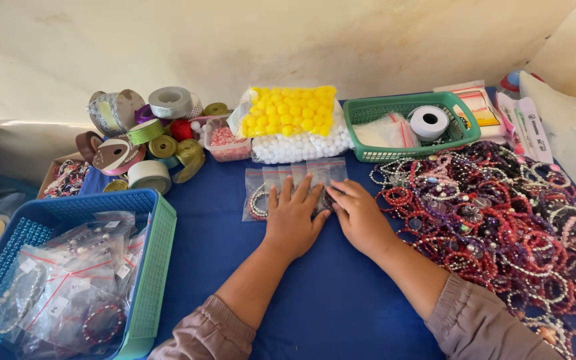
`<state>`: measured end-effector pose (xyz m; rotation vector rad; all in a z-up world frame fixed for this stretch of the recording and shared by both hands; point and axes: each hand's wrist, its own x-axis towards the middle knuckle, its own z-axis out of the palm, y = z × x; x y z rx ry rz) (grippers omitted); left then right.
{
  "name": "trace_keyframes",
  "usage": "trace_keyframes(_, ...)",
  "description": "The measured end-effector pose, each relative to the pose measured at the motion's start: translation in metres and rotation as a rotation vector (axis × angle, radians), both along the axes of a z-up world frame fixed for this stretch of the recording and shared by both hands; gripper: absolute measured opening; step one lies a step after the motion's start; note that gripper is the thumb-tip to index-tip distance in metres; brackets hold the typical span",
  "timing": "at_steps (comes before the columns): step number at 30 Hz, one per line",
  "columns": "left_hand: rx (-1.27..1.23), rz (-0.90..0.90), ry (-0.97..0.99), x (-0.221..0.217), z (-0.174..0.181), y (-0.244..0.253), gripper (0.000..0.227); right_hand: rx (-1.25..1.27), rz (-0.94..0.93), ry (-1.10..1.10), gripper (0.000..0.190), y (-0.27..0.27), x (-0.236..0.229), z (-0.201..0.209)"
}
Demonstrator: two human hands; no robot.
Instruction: The person places beaded bracelets and beaded items into small clear plastic bags, closes the bags, and arranges them on a blue work surface. They then gather a large quantity of loose beaded jewelry into a pile.
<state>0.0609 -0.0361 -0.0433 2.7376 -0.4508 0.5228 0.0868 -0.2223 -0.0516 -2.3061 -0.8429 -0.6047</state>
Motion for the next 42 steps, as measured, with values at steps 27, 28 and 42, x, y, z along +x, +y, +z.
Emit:
trace_keyframes(27,-0.375,-0.219,-0.222,0.015,0.047,-0.028,0.026,-0.006,-0.044,0.227,0.016,-0.032,0.004,0.059)
trace_keyframes(28,-0.376,-0.228,-0.233,0.024,0.049,-0.035,0.026,-0.006,-0.051,0.215,0.016,-0.039,0.009,0.066)
trace_keyframes(42,0.033,-0.162,0.045,0.186,0.05,-0.135,0.023,-0.233,-0.36,0.276,0.021,-0.148,0.155,0.072)
